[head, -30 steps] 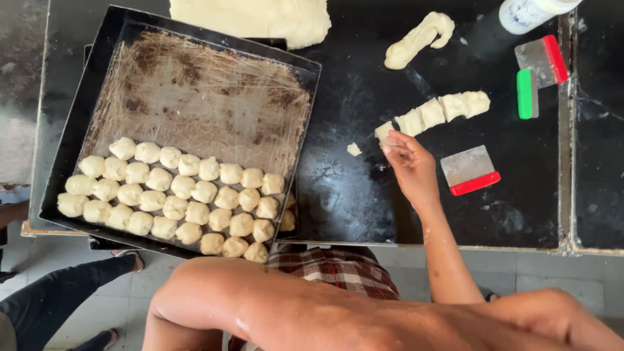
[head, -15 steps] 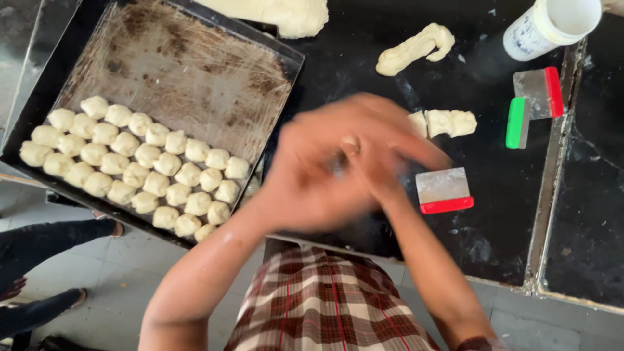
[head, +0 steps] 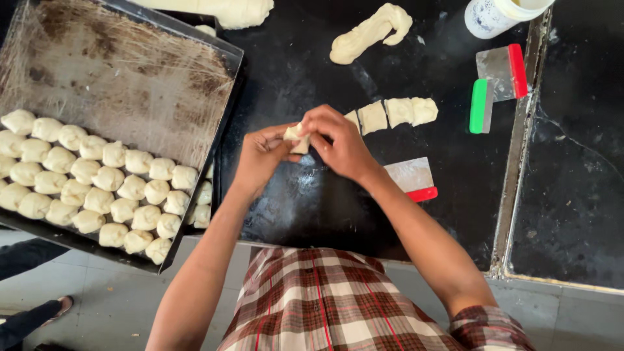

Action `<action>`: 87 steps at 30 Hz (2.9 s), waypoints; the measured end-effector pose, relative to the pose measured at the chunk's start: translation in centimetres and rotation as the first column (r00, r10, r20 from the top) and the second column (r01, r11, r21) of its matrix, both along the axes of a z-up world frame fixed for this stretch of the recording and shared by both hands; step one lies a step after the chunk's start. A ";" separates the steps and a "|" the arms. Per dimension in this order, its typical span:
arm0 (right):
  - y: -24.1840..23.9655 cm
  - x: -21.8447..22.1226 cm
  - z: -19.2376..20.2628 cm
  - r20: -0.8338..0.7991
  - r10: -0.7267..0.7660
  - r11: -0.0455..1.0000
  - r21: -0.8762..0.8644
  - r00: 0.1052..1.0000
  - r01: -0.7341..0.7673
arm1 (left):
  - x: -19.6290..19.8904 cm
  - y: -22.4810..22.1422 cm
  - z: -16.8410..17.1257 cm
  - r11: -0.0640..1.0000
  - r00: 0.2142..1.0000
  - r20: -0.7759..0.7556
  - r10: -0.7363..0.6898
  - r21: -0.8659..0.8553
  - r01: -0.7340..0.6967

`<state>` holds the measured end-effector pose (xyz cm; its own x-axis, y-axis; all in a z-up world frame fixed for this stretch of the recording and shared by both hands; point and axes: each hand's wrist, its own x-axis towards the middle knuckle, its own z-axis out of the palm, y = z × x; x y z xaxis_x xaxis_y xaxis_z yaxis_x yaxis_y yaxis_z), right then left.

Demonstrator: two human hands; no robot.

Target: The person cuts a strip of dough into small pieces using a scraper, rolls the pieces into balls by hand, and places them onto a metal tray.

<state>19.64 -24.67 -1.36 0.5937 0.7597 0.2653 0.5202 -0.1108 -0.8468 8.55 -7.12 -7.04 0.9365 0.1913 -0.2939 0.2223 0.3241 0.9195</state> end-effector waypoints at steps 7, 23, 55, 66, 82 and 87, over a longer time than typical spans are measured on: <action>-1.7 2.6 -2.0 0.276 -0.330 0.941 0.016 0.903 0.339 | 2.1 -0.6 2.1 0.956 0.967 -0.106 0.232 -0.159 -0.247; 2.8 5.6 -7.1 -0.406 -0.101 0.965 -0.262 0.908 -0.010 | -1.8 2.0 4.0 0.897 0.940 -0.072 0.334 -0.281 -0.341; -2.5 -7.9 0.2 -0.815 0.115 0.965 0.228 0.568 0.132 | -6.0 -0.5 4.3 0.996 0.968 0.237 0.085 -0.034 -0.079; 0.5 -9.9 2.0 -0.773 -0.014 0.961 0.166 0.634 0.224 | -8.5 3.0 6.9 0.986 0.986 0.047 -0.160 -0.041 0.161; 11.1 -11.5 4.4 -0.725 -0.005 0.988 0.103 0.689 0.115 | -13.0 10.9 10.9 0.948 0.936 0.209 -0.285 0.208 0.242; 11.0 -15.2 3.1 -0.847 0.103 0.955 0.231 0.522 0.185 | -14.4 21.6 8.5 0.707 0.907 0.287 -0.307 0.707 0.015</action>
